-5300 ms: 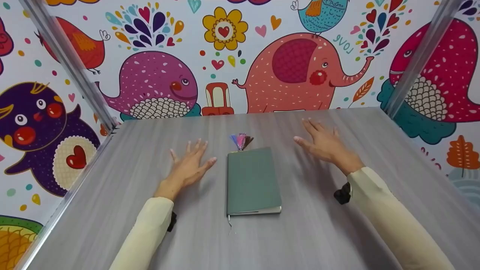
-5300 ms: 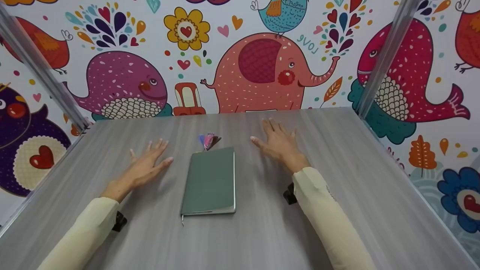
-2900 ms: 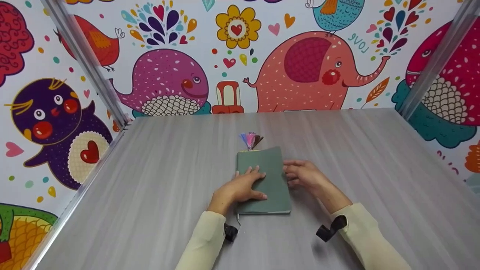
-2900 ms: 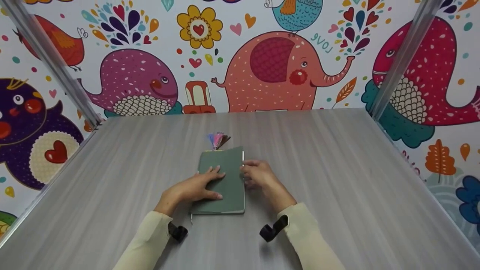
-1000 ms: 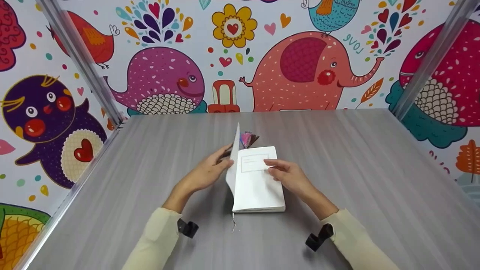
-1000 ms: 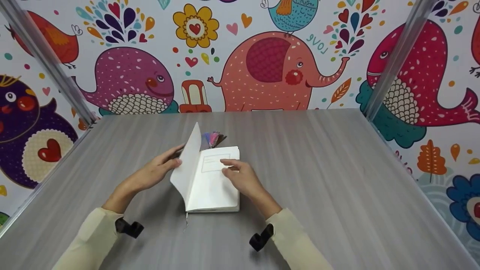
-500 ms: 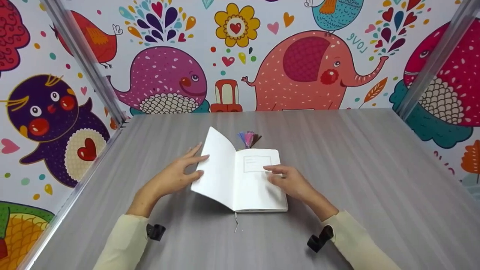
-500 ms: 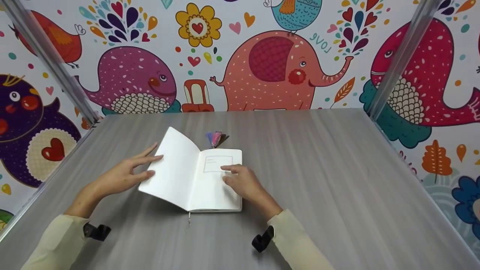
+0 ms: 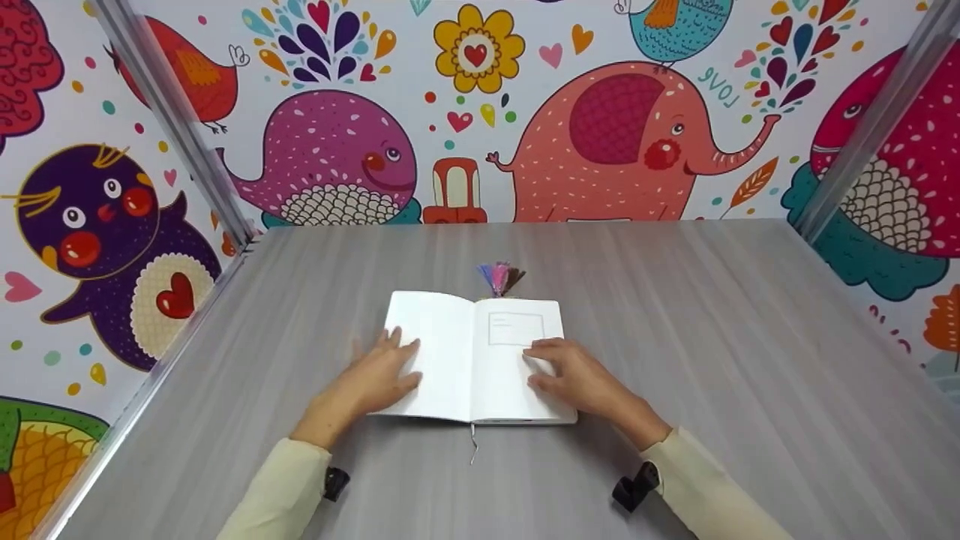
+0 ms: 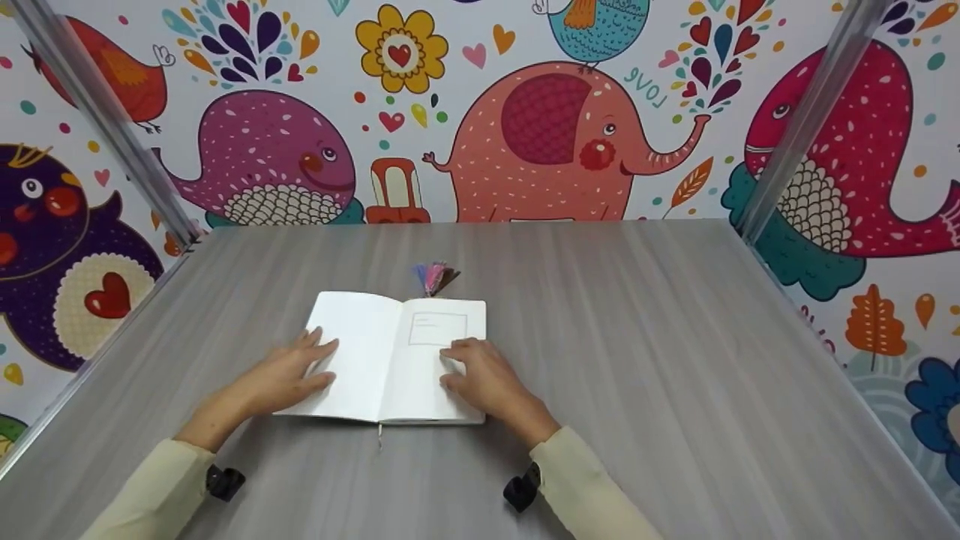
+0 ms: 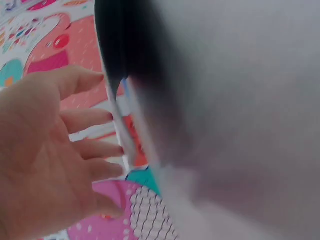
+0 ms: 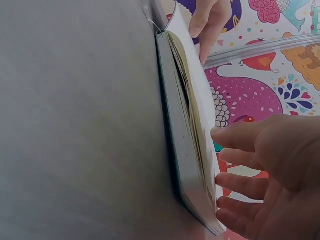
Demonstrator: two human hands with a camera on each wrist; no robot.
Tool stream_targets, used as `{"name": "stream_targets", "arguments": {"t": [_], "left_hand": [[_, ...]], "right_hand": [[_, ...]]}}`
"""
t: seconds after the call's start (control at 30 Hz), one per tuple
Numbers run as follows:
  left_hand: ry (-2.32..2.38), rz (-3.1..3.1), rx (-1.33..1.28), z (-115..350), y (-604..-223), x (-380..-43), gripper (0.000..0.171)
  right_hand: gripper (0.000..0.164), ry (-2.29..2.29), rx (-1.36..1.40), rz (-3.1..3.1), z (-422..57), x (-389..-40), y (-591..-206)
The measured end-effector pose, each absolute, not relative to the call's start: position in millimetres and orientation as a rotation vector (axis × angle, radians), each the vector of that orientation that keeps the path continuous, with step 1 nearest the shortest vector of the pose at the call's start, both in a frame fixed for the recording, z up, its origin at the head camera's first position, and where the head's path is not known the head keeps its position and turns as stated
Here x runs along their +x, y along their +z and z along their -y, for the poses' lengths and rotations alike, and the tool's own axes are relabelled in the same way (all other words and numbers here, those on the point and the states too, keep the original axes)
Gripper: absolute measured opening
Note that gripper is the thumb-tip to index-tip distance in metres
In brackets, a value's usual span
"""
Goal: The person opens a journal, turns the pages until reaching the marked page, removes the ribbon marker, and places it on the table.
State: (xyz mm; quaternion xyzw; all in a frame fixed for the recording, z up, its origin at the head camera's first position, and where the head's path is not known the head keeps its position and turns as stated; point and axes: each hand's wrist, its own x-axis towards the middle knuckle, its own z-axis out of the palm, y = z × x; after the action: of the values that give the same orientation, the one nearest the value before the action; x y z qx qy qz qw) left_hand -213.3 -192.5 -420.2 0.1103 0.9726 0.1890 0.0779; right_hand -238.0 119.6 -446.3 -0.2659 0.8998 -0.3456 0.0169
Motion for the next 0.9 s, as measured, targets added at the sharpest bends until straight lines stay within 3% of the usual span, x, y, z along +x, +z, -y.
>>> {"name": "stream_targets", "arguments": {"t": [0.3, 0.9], "left_hand": [[0.654, -2.794, 0.401, 149.3, -433.7, -221.2, 0.059], [0.512, -2.644, 0.316, 130.1, -422.1, -227.3, 0.075]], "right_hand": [[0.036, -0.931, -0.828, -2.838, -118.5, -235.6, -445.3], [0.036, -0.823, -0.877, -2.863, -120.4, -236.9, -447.3]]}}
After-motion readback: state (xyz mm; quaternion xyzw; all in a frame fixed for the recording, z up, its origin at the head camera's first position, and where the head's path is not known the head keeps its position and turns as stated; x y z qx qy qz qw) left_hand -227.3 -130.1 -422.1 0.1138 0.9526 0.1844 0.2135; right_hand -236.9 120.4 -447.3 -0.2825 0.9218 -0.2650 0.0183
